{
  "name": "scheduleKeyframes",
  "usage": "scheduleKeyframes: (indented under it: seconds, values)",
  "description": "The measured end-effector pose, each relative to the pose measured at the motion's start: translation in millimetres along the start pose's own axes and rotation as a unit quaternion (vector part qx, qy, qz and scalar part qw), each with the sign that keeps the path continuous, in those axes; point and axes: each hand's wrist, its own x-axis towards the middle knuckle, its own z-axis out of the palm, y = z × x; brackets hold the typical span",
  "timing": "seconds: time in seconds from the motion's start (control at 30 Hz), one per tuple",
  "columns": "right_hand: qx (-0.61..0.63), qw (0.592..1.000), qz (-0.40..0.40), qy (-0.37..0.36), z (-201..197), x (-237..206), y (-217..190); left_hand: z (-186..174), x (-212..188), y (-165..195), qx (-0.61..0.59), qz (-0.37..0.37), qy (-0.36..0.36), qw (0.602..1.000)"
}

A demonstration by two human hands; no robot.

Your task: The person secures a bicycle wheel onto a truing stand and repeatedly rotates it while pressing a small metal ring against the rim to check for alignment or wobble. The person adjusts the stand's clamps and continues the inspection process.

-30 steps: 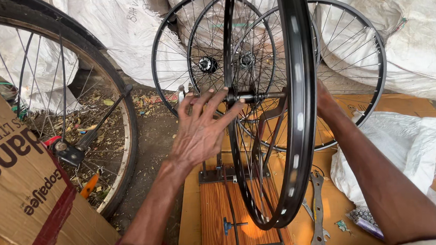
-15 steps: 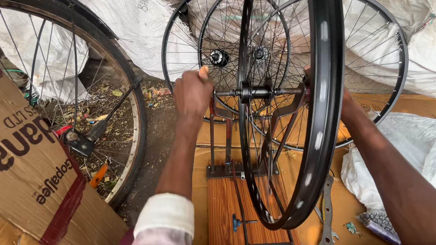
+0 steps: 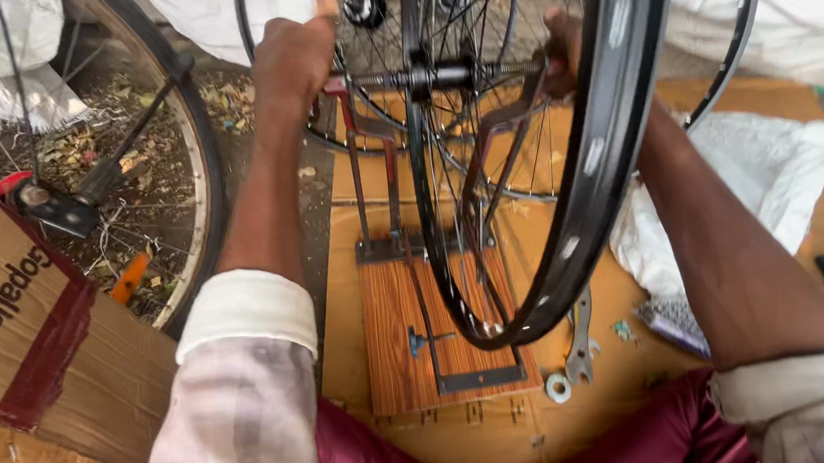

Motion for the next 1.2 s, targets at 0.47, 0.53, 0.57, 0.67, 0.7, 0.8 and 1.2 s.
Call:
scheduleKeyframes:
  seconds: [0.47, 0.53, 0.57, 0.67, 0.7, 0.8, 1.2]
  values:
    - [-0.287, 0.933, -0.199, 0.084, 19.4, 0.3, -20.5, 6.5, -26.3, -47.7, 0.041, 0.337, 0.119, 0.933]
    - [-0.012, 0.981, 0.105, 0.164, 27.6, 5.2, -23.1, -6.1, -8.5, -23.1, -0.002, 0.14, 0.069, 0.988]
    - [-0.004, 0.99, 0.06, 0.126, 27.4, 0.1, -24.4, -8.2, -1.5, -11.9, -0.024, 0.035, 0.041, 0.998]
    - [0.009, 0.998, -0.035, 0.048, 26.8, -6.3, -24.4, -3.9, 6.8, 1.3, 0.1, 0.038, -0.096, 0.99]
    - [0.008, 0.998, -0.041, 0.055, 26.0, -4.4, -23.3, -3.3, 9.1, 2.2, 0.071, 0.023, -0.099, 0.992]
    - [-0.08, 0.993, 0.01, 0.081, 22.6, 5.2, -15.5, 6.4, -3.5, -13.6, 0.025, 0.057, -0.051, 0.997]
    - [-0.25, 0.931, -0.105, 0.244, 50.2, -12.3, -20.3, 4.8, -4.7, -4.9, -0.033, 0.024, -0.007, 0.999]
